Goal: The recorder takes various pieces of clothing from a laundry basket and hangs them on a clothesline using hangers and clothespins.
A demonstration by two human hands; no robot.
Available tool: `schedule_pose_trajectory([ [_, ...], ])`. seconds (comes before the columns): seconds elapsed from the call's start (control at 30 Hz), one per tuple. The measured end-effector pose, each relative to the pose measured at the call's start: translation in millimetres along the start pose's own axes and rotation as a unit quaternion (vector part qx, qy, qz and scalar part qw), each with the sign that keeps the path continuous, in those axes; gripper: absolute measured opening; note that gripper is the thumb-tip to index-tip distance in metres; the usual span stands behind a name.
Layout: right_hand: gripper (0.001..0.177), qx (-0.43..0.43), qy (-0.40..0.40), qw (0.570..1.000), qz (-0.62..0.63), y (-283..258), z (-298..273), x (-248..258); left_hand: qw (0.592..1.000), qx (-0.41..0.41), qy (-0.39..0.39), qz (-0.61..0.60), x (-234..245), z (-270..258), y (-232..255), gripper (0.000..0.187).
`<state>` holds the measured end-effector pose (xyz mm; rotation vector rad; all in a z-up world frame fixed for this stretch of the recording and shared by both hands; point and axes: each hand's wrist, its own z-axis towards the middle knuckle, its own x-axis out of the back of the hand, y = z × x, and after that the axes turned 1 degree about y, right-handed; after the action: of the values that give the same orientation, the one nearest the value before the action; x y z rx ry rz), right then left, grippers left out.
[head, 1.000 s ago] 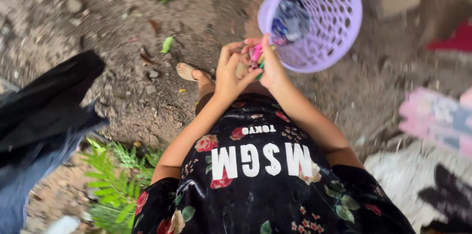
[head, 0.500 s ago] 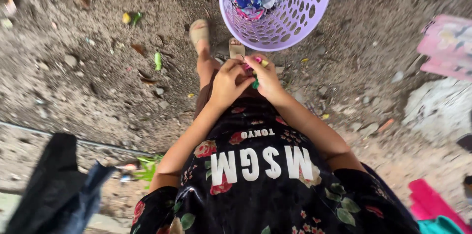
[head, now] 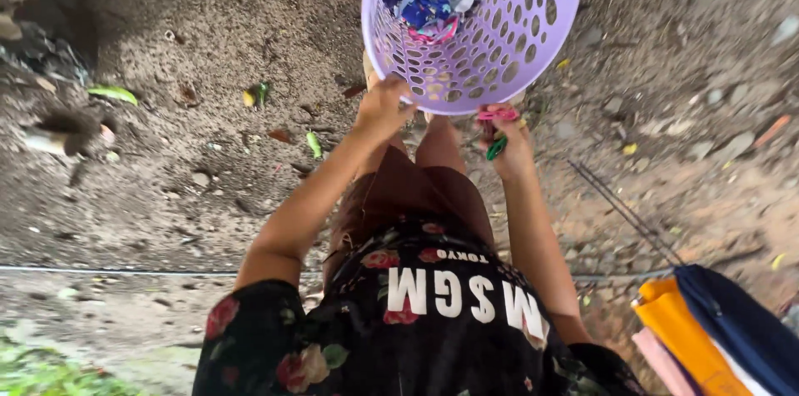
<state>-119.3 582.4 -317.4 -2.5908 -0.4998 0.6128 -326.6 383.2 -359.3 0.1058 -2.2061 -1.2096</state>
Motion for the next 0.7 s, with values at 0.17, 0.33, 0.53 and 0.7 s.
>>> schedule_pose_trajectory([
  [0.17,0.016,0.013,0.029,0.999,0.001,13.6,0.9,-1.7,0.986,0.039,-0.113,0.119,-49.1,97.2,-82.6,0.031],
  [0.33,0.017,-0.002,0.071,0.986,-0.148,28.5,17.9,0.0,0.972,0.067,-0.086,0.210,-140.9,184.0,-198.0,0.028],
  [0.53,0.022,0.086,0.036,0.991,-0.097,54.5,61.5,25.4,0.954,0.083,-0.075,0.278,-209.1,265.1,-288.7,0.031],
  [0.7,0.029,0.047,0.043,0.997,-0.037,54.6,83.0,43.7,0.951,0.088,-0.071,0.289,-245.7,324.3,-335.0,0.050],
])
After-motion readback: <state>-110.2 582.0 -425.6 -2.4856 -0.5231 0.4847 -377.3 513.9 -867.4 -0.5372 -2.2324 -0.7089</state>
